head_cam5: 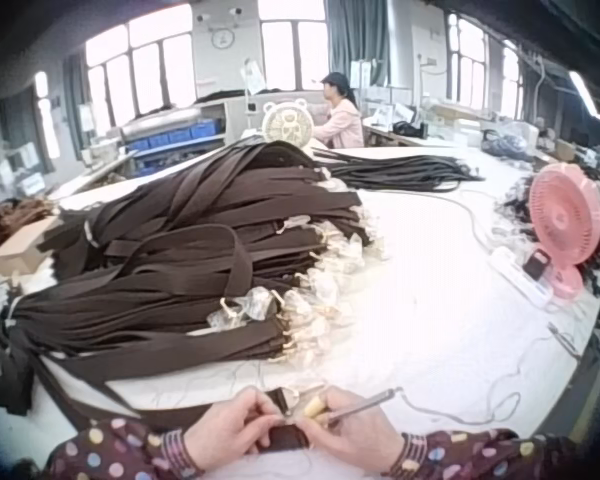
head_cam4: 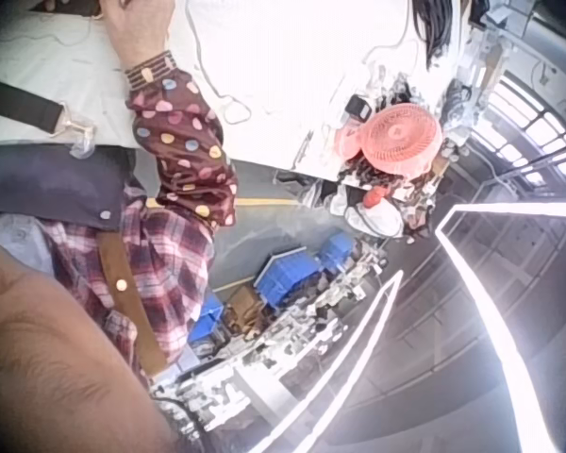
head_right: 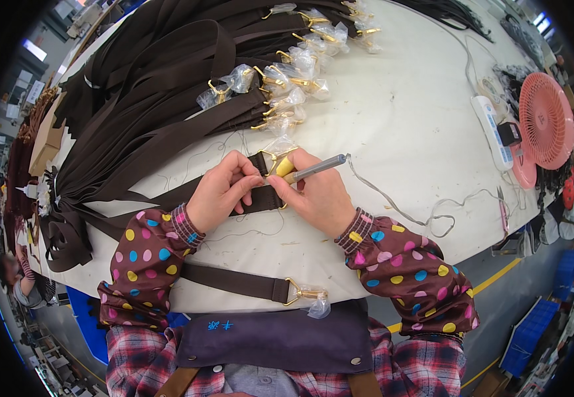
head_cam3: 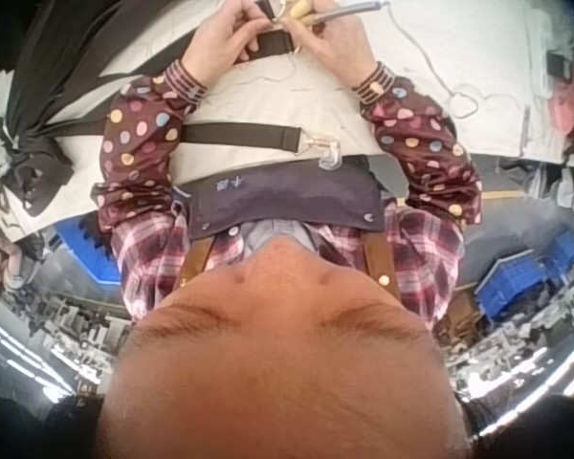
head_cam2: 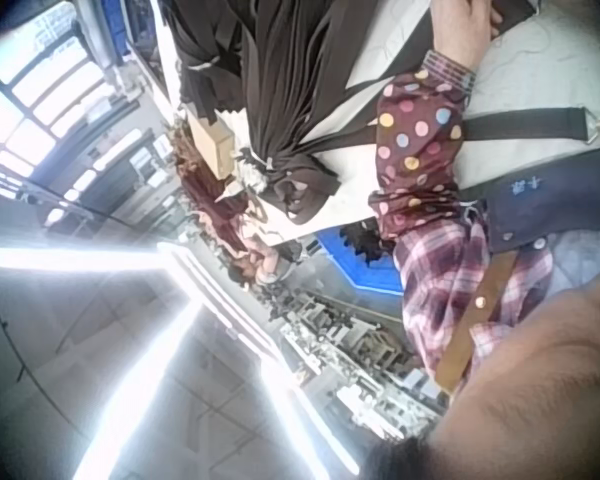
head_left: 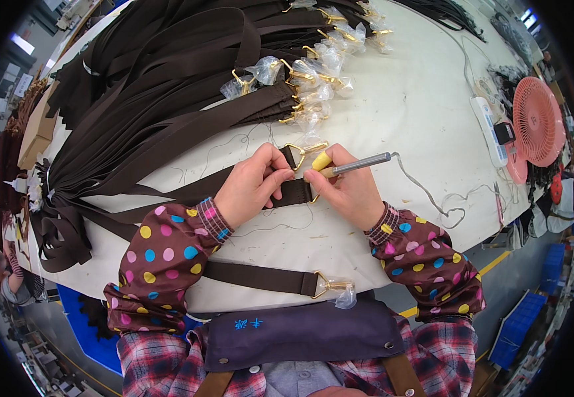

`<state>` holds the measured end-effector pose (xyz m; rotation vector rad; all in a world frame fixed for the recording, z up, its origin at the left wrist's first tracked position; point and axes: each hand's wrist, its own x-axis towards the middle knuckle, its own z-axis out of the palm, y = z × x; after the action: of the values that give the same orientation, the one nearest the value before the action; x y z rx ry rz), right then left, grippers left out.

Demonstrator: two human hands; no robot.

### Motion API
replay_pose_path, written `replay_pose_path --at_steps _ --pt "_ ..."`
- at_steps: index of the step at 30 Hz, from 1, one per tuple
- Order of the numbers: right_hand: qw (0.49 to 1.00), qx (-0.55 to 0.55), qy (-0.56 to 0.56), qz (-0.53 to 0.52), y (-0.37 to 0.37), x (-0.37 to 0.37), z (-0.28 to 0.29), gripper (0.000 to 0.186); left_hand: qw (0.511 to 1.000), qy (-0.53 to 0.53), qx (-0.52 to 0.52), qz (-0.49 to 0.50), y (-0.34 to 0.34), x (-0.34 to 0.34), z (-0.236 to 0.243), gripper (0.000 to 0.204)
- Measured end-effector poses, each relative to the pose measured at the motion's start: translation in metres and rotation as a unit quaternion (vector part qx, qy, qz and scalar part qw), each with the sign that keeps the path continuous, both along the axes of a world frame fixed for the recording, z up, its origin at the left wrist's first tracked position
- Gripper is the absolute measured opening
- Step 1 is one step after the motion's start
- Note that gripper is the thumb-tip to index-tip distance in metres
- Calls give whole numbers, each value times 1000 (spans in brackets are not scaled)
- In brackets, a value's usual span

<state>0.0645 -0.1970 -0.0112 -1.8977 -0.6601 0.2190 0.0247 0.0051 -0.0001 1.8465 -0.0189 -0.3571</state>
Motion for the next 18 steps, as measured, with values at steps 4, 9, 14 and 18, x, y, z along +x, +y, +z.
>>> replay_pose_path --at_steps 4,9,14,18 --pt "1000 -3 -3 -3 1 0 -1 19 1000 -23 -4 11 0 0 -5 14" --pt "1000 18 -8 -24 2 0 -3 20 999 22 25 18 0 0 6 13" --pt "998 59 -7 -24 2 -1 2 22 950 -197 238 -42 -2 -16 8 22" --pt "999 34 4 -11 2 1 2 22 934 -197 295 -46 -7 -19 4 18"
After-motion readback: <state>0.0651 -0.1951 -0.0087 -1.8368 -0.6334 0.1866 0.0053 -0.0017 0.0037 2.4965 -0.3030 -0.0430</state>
